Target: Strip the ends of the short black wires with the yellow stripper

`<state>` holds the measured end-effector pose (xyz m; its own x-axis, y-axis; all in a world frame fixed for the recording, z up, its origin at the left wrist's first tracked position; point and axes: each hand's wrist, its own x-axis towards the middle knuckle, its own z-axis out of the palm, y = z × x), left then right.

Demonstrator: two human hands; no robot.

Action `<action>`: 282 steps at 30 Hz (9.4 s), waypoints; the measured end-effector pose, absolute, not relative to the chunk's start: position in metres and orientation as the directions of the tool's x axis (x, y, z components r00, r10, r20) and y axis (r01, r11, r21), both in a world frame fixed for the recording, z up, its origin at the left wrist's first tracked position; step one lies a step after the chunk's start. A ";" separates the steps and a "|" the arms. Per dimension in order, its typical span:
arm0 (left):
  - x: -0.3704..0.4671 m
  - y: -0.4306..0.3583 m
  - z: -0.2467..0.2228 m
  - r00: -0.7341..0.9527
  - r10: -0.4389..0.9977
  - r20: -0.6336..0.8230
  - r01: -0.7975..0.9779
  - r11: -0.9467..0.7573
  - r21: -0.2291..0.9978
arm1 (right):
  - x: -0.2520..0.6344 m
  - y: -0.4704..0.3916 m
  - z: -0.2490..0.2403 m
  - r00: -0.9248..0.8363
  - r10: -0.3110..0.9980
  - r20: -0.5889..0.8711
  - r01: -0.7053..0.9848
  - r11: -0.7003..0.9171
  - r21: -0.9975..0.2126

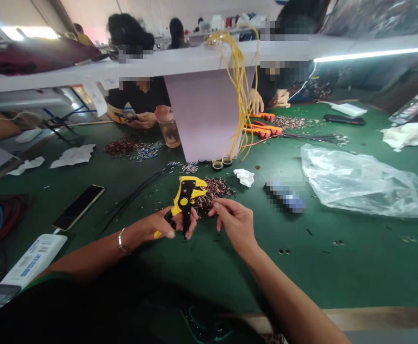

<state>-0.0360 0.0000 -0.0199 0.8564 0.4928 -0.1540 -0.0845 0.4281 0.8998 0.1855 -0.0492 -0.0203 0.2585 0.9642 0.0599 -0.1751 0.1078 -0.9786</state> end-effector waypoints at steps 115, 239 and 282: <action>-0.034 -0.010 -0.032 0.698 0.624 0.352 0.443 -0.762 0.472 | 0.179 -0.063 -0.008 -0.119 0.975 -0.186 -0.114 -0.200 -0.973; -0.037 0.003 -0.025 0.919 0.346 -0.187 -0.053 0.579 0.813 | 0.186 -0.058 -0.010 0.162 0.986 0.045 0.143 0.022 -0.990; -0.032 -0.006 -0.013 0.845 0.477 -0.241 -0.068 0.543 0.837 | 0.187 -0.051 -0.016 0.135 0.991 0.004 -0.091 0.017 -0.996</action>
<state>-0.0318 -0.0062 -0.0125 0.8450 0.4772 -0.2413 -0.0676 0.5429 0.8371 0.1870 -0.0512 -0.0155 0.1349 0.9909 0.0041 -0.0913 0.0166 -0.9957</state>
